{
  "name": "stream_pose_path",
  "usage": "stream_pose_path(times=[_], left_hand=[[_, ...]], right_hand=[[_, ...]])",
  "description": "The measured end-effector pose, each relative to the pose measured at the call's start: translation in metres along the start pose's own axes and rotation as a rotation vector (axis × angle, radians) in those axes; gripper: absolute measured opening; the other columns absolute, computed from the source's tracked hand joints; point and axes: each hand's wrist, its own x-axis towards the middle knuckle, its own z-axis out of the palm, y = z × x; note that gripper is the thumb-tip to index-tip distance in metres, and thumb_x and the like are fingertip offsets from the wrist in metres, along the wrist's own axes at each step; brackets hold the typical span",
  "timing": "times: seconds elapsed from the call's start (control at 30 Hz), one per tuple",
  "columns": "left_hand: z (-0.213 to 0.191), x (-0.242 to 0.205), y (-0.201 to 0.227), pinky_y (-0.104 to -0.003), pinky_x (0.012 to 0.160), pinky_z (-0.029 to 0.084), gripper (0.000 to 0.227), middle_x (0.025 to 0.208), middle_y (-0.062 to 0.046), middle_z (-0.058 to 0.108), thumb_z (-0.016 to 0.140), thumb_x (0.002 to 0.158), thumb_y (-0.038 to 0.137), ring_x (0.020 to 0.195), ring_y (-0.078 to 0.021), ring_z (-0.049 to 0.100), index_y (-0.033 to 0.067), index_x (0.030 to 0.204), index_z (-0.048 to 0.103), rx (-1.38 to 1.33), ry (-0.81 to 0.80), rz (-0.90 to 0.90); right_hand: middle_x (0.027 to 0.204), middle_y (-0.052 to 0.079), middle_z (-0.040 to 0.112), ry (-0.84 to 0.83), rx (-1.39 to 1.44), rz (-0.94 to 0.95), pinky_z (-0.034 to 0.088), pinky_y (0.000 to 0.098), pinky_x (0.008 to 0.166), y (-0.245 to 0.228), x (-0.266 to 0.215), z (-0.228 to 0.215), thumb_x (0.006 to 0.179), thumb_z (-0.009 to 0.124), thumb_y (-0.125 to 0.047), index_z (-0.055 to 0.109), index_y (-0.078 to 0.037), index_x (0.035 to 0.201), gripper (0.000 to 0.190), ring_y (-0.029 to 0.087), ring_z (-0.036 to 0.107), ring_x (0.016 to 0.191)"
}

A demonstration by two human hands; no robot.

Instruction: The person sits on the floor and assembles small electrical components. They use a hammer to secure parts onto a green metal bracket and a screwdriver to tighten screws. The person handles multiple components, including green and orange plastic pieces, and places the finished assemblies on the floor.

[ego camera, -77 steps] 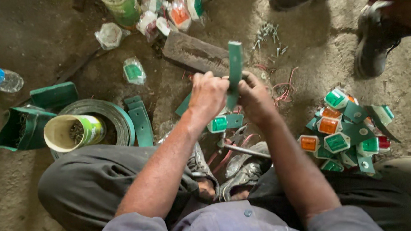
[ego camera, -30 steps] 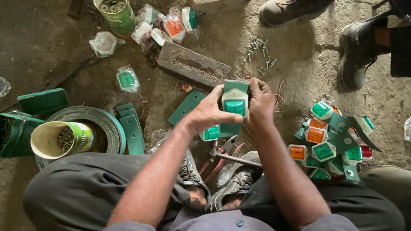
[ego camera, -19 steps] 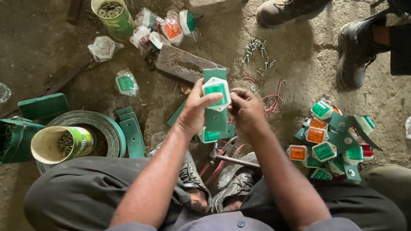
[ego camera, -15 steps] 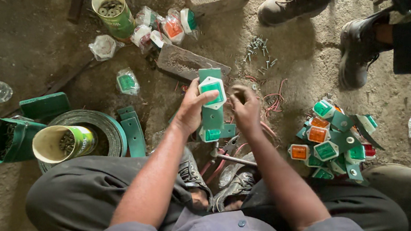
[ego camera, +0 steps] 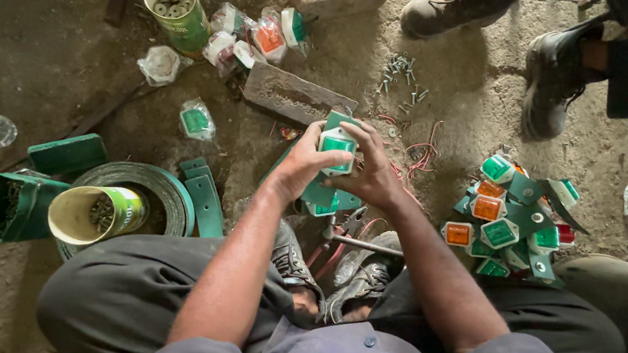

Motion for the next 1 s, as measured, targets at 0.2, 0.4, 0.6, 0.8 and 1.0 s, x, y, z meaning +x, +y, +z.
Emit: stream_pose_path(times=[0.2, 0.4, 0.6, 0.8, 1.0], left_hand=[[0.003, 0.001, 0.001, -0.034, 0.098, 0.052, 0.085, 0.121, -0.008, 0.062, 0.086, 0.075, 0.036, 0.112, -0.0167, 0.062, 0.0007, 0.141, 0.045, -0.046, -0.015, 0.022], [0.005, -0.002, 0.007, -0.033, 0.091, 0.055, 0.074, 0.117, -0.007, 0.064, 0.083, 0.079, 0.035, 0.105, -0.0150, 0.063, 0.0009, 0.137, 0.051, -0.063, -0.030, 0.006], [0.004, -0.002, 0.015, -0.032, 0.087, 0.056, 0.070, 0.115, -0.006, 0.067, 0.083, 0.080, 0.036, 0.102, -0.0139, 0.065, 0.0032, 0.135, 0.056, -0.081, -0.065, -0.033], [0.004, -0.003, 0.017, -0.031, 0.090, 0.056, 0.071, 0.117, -0.005, 0.067, 0.084, 0.082, 0.036, 0.105, -0.0138, 0.065, 0.0034, 0.138, 0.056, -0.047, -0.074, 0.034], [0.007, -0.001, 0.023, -0.031, 0.094, 0.053, 0.076, 0.122, -0.006, 0.066, 0.086, 0.079, 0.034, 0.111, -0.0139, 0.062, 0.0007, 0.140, 0.055, -0.070, -0.111, 0.065]], right_hand=[[0.147, 0.015, 0.052, 0.069, 0.049, 0.090, 0.048, 0.0418, 0.116, 0.002, -0.004, 0.003, 0.066, 0.097, -0.016, 0.040, -0.009, 0.152, 0.102, 0.029, 0.055, 0.138], [0.147, 0.018, 0.050, 0.114, 0.006, 0.049, 0.044, 0.0440, 0.117, -0.008, 0.000, 0.002, 0.066, 0.099, -0.015, 0.038, -0.005, 0.151, 0.105, 0.032, 0.051, 0.139], [0.148, 0.016, 0.052, 0.108, 0.075, 0.122, 0.046, 0.0424, 0.117, -0.021, 0.005, -0.007, 0.066, 0.098, -0.008, 0.040, -0.008, 0.154, 0.105, 0.030, 0.054, 0.139], [0.149, 0.015, 0.050, 0.072, 0.076, 0.176, 0.051, 0.0405, 0.111, -0.024, 0.009, -0.011, 0.064, 0.097, -0.009, 0.038, -0.008, 0.153, 0.107, 0.027, 0.055, 0.136], [0.143, 0.016, 0.054, 0.115, 0.061, 0.109, 0.050, 0.0442, 0.109, -0.025, 0.015, -0.013, 0.062, 0.099, -0.006, 0.039, -0.008, 0.152, 0.108, 0.030, 0.056, 0.132]])
